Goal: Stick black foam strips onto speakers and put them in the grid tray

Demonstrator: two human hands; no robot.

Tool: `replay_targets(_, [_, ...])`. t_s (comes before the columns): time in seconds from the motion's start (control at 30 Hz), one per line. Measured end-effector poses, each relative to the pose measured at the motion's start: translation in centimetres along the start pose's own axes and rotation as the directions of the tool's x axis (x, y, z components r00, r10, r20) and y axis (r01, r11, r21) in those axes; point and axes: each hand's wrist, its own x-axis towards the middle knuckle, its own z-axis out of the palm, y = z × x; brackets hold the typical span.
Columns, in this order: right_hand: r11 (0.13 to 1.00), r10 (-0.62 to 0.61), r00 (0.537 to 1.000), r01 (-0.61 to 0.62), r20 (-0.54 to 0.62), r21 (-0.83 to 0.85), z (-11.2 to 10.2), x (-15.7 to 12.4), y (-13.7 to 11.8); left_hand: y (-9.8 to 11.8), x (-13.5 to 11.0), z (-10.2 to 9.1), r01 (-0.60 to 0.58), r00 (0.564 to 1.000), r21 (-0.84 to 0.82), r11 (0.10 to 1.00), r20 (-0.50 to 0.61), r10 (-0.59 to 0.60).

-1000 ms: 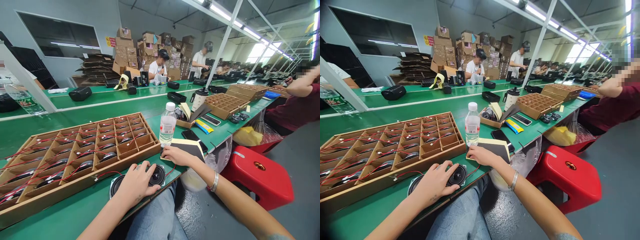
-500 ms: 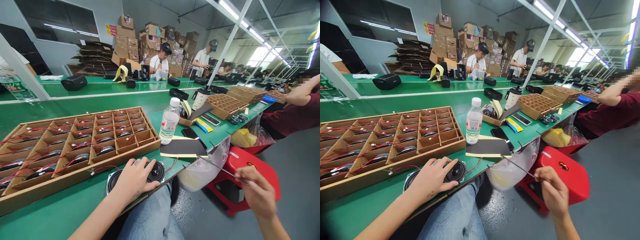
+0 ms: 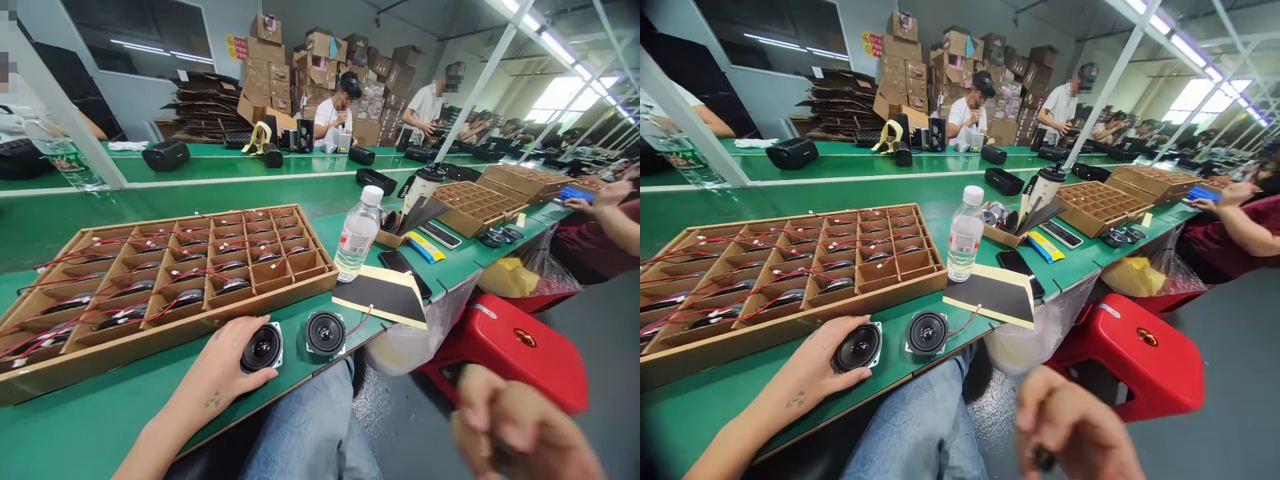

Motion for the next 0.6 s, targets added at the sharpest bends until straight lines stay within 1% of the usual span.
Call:
replay_targets(0.03, [0.985,-0.032,0.992,0.011,0.121,0.17,2.1,1.7,-0.1,0.0,-0.1,-0.1,0.001,1.0,-0.02,1.0,0.001,-0.001])
replay_targets(0.07, [0.963,-0.03,0.975,-0.03,0.219,0.266,4.0,3.3,-0.1,0.1,-0.3,-0.2,-0.006,1.0,-0.034,0.999,0.005,0.006])
replay_targets(0.1, [0.941,-0.036,0.966,-0.054,0.258,0.335,5.8,4.8,-0.1,0.1,-0.5,-0.4,-0.019,1.0,-0.041,0.999,0.008,0.019])
replay_targets(0.17, [0.901,0.004,0.963,-0.12,0.269,0.417,8.8,7.3,0.1,0.2,-1.2,-0.8,-0.058,0.998,-0.037,0.998,0.012,0.059])
replay_targets(0.23, [0.887,0.072,0.956,-0.192,0.284,0.42,11.0,9.4,0.4,0.2,-2.3,-1.3,-0.08,0.997,-0.022,0.997,0.015,0.08])
replay_targets(0.3, [0.891,0.15,0.929,-0.276,0.338,0.362,12.5,11.3,0.8,0.2,-3.3,-1.9,-0.061,0.998,-0.007,0.998,0.024,0.061])
replay_targets(0.4, [0.911,0.271,0.873,-0.369,0.405,0.186,14.1,13.7,1.2,0.2,-4.5,-2.5,0.001,0.997,-0.055,0.998,0.076,0.003])
replay_targets(0.47, [0.927,0.326,0.856,-0.372,0.401,0.039,14.8,15.2,1.4,0.2,-5.1,-2.4,0.044,0.995,-0.141,0.989,0.1,-0.03])
replay_targets(0.5, [0.933,0.342,0.852,-0.359,0.396,-0.034,15.1,15.8,1.5,0.2,-5.3,-2.2,0.064,0.994,-0.187,0.98,0.094,-0.047])
replay_targets(0.6, [0.934,0.35,0.856,-0.286,0.381,-0.215,15.9,17.4,1.8,0.1,-5.8,-1.3,0.098,0.995,-0.295,0.95,0.021,-0.096])
